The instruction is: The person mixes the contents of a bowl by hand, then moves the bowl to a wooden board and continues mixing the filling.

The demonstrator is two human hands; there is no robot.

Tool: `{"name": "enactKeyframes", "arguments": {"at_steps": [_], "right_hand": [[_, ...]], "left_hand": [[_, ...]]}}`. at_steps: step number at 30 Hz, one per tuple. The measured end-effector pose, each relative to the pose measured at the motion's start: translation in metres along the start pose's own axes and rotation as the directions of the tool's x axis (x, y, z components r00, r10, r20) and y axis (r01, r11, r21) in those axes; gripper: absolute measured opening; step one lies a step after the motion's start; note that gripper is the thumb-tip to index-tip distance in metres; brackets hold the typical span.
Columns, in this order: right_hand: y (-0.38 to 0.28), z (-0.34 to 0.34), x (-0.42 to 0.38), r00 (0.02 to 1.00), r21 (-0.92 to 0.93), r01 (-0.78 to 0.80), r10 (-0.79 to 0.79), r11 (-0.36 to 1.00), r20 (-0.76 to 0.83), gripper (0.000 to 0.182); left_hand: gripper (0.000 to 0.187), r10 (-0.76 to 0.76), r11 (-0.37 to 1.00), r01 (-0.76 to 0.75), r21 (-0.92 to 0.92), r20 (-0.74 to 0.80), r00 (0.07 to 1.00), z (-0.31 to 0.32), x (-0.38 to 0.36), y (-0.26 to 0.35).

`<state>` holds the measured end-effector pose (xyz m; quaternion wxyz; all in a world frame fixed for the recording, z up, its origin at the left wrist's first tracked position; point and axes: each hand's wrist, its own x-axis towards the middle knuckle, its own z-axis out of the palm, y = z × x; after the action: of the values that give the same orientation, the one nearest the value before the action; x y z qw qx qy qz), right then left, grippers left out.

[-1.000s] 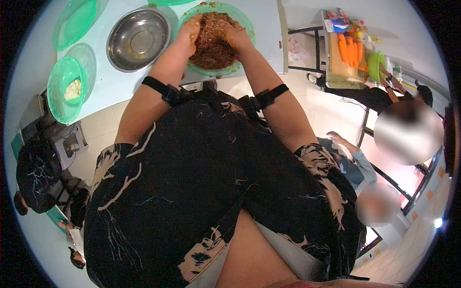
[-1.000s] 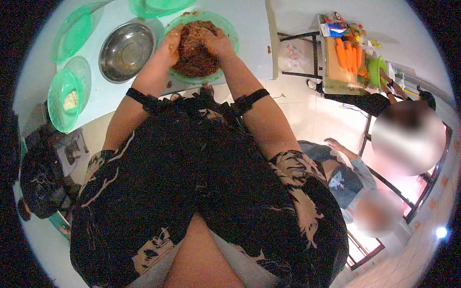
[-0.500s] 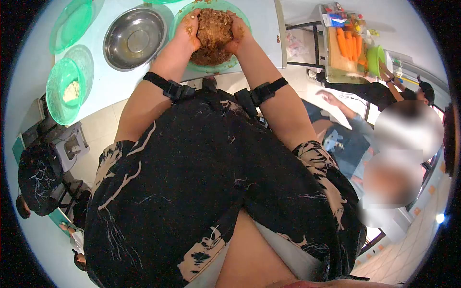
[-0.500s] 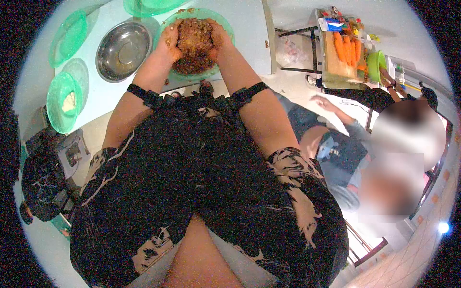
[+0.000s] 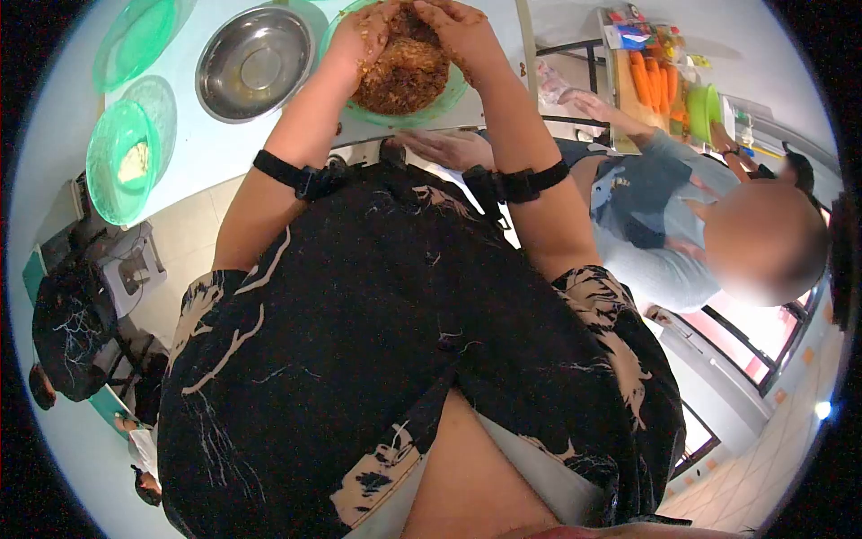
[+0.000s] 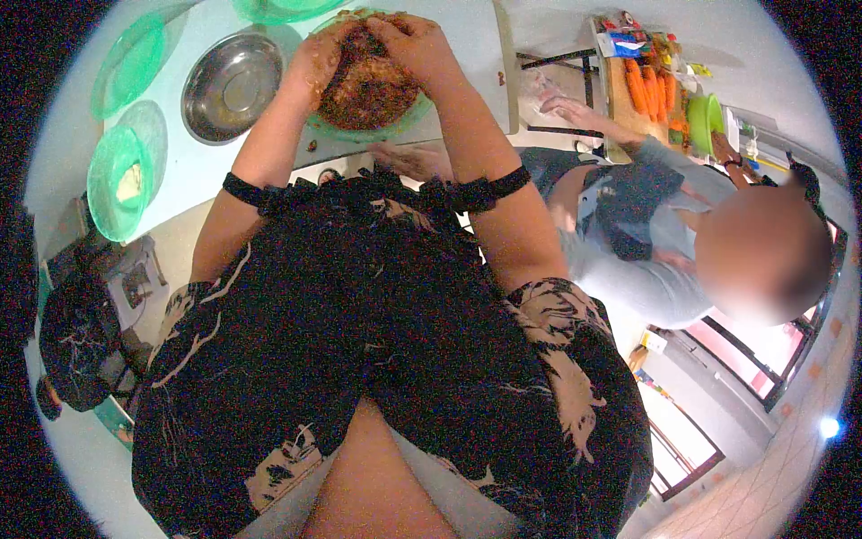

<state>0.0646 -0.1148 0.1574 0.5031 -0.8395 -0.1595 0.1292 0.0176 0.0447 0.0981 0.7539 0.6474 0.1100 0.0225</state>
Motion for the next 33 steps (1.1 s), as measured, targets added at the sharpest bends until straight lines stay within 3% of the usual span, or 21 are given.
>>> {"name": "enactKeyframes", "arguments": {"at_steps": [2,5,6,8,10,12,14,17,19,20,21,22,23,24,27,30,33], "right_hand": [[0.013,0.007,0.001,0.996,-0.012,-0.087,0.088,0.996,0.011,0.04],[0.02,0.019,-0.008,0.968,0.039,-0.245,0.242,0.969,0.061,0.043],[0.023,0.022,-0.012,0.951,0.069,-0.302,0.296,0.951,0.088,0.045],[0.043,0.025,-0.008,0.968,-0.011,-0.226,0.226,0.974,0.109,0.048],[0.051,0.029,-0.011,0.979,-0.037,-0.184,0.187,0.982,0.081,0.048],[0.042,0.027,-0.009,0.982,-0.254,-0.165,0.184,0.953,0.051,0.047],[0.025,0.024,-0.006,0.986,-0.353,-0.113,0.15,0.929,0.078,0.049],[0.0,0.013,-0.01,0.981,-0.283,-0.052,0.102,0.958,0.164,0.052],[-0.013,0.012,-0.012,0.981,-0.182,-0.077,0.108,0.98,0.164,0.052],[-0.017,0.013,-0.014,0.985,-0.212,-0.093,0.121,0.973,0.125,0.051],[-0.022,0.014,-0.017,0.988,-0.241,-0.108,0.131,0.964,0.085,0.051],[-0.024,0.015,-0.02,0.989,-0.27,-0.122,0.139,0.955,0.043,0.05],[-0.021,0.017,-0.022,0.988,-0.238,-0.12,0.139,0.964,0.063,0.051],[-0.019,0.016,-0.024,0.987,-0.202,-0.114,0.135,0.973,0.089,0.051],[-0.019,0.011,-0.029,0.987,-0.244,-0.079,0.111,0.966,0.12,0.051],[-0.002,0.021,-0.027,0.99,-0.378,-0.083,0.118,0.922,0.071,0.051],[0.005,0.031,-0.028,0.988,-0.42,-0.121,0.149,0.899,0.034,0.052]], "left_hand": [[0.044,-0.235,0.969,0.233,-0.088,-0.022,0.972,0.005,-0.013,0.01],[0.046,-0.099,0.991,0.109,0.084,-0.118,0.988,0.003,-0.014,-0.01],[0.046,-0.108,0.993,0.112,0.041,-0.086,0.99,0.002,-0.015,-0.009],[0.046,-0.13,0.991,0.129,-0.044,-0.022,0.991,-0.001,-0.017,-0.01],[0.048,-0.014,0.956,-0.023,0.293,0.121,0.993,-0.017,-0.005,-0.017],[0.053,0.008,0.838,-0.144,0.527,0.252,0.968,-0.024,0.0,-0.015],[0.06,-0.037,0.71,-0.212,0.671,0.336,0.941,-0.025,0.0,0.013],[0.06,-0.31,0.664,-0.232,0.711,0.544,0.78,-0.028,0.005,0.082],[0.059,0.06,0.617,-0.432,0.658,0.508,0.859,-0.037,0.006,0.031],[0.059,0.25,0.565,-0.524,0.637,0.473,0.845,-0.04,0.007,0.012],[0.057,0.237,0.622,-0.46,0.634,0.407,0.882,-0.04,-0.003,0.019],[0.057,0.109,0.871,-0.245,0.426,0.319,0.941,-0.034,-0.012,0.031],[0.057,-0.048,0.988,0.005,0.152,0.278,0.959,-0.029,-0.018,0.043],[0.056,-0.214,0.956,0.259,-0.138,0.279,0.936,-0.026,-0.021,0.049],[0.059,-0.118,0.944,0.189,-0.271,0.257,0.959,-0.027,-0.02,0.028],[0.064,-0.266,0.808,0.383,-0.447,0.304,0.915,-0.027,-0.015,0.012],[0.069,-0.352,0.811,0.436,-0.39,0.271,0.896,-0.019,-0.032,0.044]]}}
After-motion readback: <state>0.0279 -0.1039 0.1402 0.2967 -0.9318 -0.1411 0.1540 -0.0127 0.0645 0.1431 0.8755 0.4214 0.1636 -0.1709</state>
